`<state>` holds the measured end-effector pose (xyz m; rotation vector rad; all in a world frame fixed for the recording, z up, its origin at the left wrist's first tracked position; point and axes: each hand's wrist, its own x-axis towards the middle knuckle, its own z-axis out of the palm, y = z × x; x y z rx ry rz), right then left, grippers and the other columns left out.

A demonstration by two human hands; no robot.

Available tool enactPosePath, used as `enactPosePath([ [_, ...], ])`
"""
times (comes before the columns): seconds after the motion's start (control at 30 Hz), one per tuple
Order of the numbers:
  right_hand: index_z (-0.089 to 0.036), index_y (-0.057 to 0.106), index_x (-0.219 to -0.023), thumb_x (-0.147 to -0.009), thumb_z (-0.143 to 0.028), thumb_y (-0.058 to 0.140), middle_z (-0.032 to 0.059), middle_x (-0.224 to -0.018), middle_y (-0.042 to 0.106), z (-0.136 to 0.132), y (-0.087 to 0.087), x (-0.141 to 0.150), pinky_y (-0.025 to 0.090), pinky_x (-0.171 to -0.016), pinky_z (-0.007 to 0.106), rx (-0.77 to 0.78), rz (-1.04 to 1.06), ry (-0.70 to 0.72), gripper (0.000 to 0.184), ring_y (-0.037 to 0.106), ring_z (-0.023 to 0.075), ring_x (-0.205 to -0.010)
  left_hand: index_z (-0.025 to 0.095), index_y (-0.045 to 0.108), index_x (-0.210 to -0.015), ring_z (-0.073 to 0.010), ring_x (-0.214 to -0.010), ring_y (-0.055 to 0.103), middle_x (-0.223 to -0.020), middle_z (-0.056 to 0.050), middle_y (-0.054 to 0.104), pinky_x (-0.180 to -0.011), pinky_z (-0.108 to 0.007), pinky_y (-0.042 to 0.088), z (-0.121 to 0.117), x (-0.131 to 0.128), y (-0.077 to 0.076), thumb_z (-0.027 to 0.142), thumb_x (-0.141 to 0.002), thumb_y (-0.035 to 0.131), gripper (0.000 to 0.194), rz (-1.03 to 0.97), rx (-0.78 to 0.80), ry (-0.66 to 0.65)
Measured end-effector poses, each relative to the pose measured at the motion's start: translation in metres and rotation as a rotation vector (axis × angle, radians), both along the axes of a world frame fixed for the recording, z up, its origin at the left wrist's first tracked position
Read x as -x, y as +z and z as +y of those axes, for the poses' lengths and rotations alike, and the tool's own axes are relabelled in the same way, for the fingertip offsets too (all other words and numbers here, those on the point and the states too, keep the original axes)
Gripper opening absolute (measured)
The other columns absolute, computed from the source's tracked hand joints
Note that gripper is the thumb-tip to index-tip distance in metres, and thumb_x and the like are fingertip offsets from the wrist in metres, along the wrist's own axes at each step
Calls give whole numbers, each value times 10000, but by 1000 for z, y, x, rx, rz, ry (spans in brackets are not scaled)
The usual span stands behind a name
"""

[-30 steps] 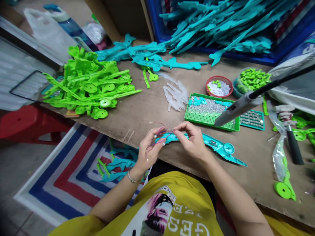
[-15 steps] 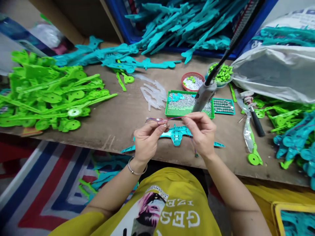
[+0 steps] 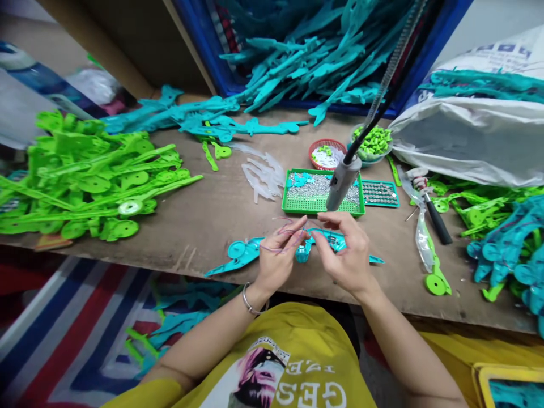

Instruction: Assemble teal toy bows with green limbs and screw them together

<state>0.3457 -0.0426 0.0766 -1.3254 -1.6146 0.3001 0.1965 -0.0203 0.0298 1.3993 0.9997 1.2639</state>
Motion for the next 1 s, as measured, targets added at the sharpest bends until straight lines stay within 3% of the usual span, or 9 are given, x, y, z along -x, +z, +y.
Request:
enactPosePath([
  [0.13, -244, 653, -1199, -821, -47, 644, 91, -1167, 682, 0, 6, 6, 527, -905, 436, -139, -224, 181, 426, 642, 238, -1064, 215, 773, -1060, -159, -757, 631, -826, -39, 720, -734, -280, 514, 1, 2, -3, 438, -958, 594, 304, 69, -91, 12],
  [0.27, -248, 695, -1073, -825, -24, 641, 70, -1091, 713, 0, 7, 10, 516, -842, 431, -199, -366, 274, 339, 633, 237, -987, 222, 759, -1104, -181, -800, 624, -847, -50, 709, -769, -305, 509, 1, 5, -5, 478, -973, 546, 357, 89, -118, -23],
  [0.4, -218, 648, -1106, -840, 2, 638, 65, -1001, 736, 1, 0, 7, 532, -781, 395, -235, -268, 251, 346, 653, 208, -902, 234, 706, -1241, -190, -883, 655, -942, -55, 742, -853, -316, 512, 1, 5, -5, 464, -950, 595, 387, 28, 25, -26],
  [0.53, -230, 620, -1176, -839, 16, 623, 49, -968, 717, -2, 0, 3, 554, -739, 353, -276, -192, 220, 417, 665, 182, -867, 217, 700, -1238, -143, -747, 629, -940, -46, 742, -745, -277, 513, 2, 3, 1, 453, -897, 678, 416, -92, 124, -59],
  [0.63, -266, 640, -1231, -864, -29, 602, 46, -963, 685, -7, 7, -1, 552, -710, 342, -229, -107, 132, 438, 657, 181, -863, 201, 735, -1137, -111, -644, 573, -780, -18, 695, -643, -243, 481, 8, 3, 2, 487, -876, 693, 389, -177, 161, -44],
  [0.73, -307, 729, -1109, -884, -141, 601, 34, -866, 642, -13, 19, -12, 511, -617, 336, -271, 98, -54, 308, 625, 183, -779, 203, 746, -1034, -85, -603, 538, -650, 24, 601, -596, -203, 452, 16, 6, 0, 511, -890, 665, 350, -324, 259, 32],
  [0.9, -308, 783, -882, -829, -204, 664, 10, -762, 637, -21, 34, -53, 425, -528, 329, -607, 347, -460, 166, 582, 153, -610, 178, 716, -853, -76, -639, 556, -778, -7, 653, -589, -186, 471, 23, 23, -2, 542, -802, 745, 368, -468, 316, 196],
  [1.0, -308, 767, -850, -850, -213, 678, 1, -746, 662, -36, 31, -87, 473, -587, 371, -588, 429, -576, 131, 629, 170, -633, 176, 664, -782, -86, -617, 575, -760, -8, 659, -588, -204, 494, 22, 42, 1, 540, -762, 783, 384, -497, 303, 263],
])
